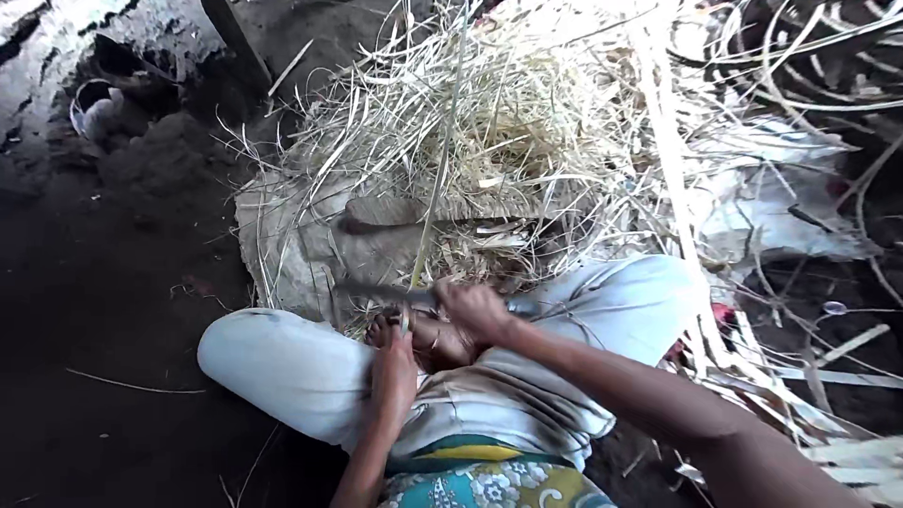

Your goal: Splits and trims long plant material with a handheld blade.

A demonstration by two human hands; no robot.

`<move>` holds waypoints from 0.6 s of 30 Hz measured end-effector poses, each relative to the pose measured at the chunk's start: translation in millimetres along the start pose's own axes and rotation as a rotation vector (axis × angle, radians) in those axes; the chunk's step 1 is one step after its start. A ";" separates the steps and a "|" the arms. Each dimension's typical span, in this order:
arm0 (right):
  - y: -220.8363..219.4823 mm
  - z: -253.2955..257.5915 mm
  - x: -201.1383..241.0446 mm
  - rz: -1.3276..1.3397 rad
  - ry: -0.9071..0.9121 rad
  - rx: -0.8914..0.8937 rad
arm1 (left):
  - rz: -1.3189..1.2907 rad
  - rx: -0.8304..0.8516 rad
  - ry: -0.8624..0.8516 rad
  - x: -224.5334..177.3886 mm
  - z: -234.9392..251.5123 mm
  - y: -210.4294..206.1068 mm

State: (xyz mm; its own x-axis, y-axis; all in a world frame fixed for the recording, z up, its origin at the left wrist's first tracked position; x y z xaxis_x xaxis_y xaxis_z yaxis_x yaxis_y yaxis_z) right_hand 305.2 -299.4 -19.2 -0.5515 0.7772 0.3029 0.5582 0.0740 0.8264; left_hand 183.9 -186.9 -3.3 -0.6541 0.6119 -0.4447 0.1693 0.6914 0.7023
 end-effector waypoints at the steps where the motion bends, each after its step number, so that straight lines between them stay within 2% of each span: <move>1: 6.0 11.5 -13.4 -0.013 -0.065 -0.057 | -0.017 0.002 -0.002 2.6 -4.1 -0.1; 2: 9.4 19.4 -21.2 -0.022 -0.118 -0.113 | -0.032 0.004 0.004 4.4 -7.7 -0.6; 4: 10.7 16.0 -9.9 -0.012 -0.144 -0.129 | -0.053 -0.009 0.021 5.3 -9.7 1.1; 6: 4.8 -1.8 14.6 -0.007 -0.040 -0.058 | -0.055 -0.011 0.017 7.4 -11.1 2.2; 8: -0.8 -3.0 16.1 0.019 0.034 -0.019 | -0.062 -0.019 0.008 14.1 -19.5 4.5; 11: -0.4 21.6 -14.3 0.072 -0.071 -0.236 | -0.071 -0.073 -0.027 27.0 -35.1 8.0; 13: 15.5 11.1 7.2 0.062 -0.065 -0.136 | -0.070 -0.086 -0.005 28.1 -33.0 13.2; 15: 21.3 -4.6 29.5 0.024 0.054 -0.010 | -0.069 -0.090 0.004 26.2 -28.4 18.6; 16: 22.3 -3.6 27.2 0.029 0.089 -0.029 | -0.071 -0.106 -0.009 28.7 -30.2 20.1; 18: 31.5 16.8 2.3 0.059 0.001 -0.159 | -0.063 -0.135 -0.046 36.7 -39.1 24.7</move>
State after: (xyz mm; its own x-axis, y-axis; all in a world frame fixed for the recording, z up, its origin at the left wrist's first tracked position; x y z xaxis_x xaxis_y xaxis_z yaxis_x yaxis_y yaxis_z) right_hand 332.0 -284.8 -0.4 -0.5210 0.7768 0.3538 0.4847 -0.0720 0.8717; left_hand 135.3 -162.4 19.4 -0.6254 0.5878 -0.5133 0.0260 0.6731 0.7391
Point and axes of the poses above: each hand's wrist, its own z-axis towards the middle knuckle, its own y-axis out of the back of the hand, x = y × z, the point moved 3 cm from there along z, towards the middle knuckle, and after that the axes turned 6 degrees about -x, right-handed, at the moved point
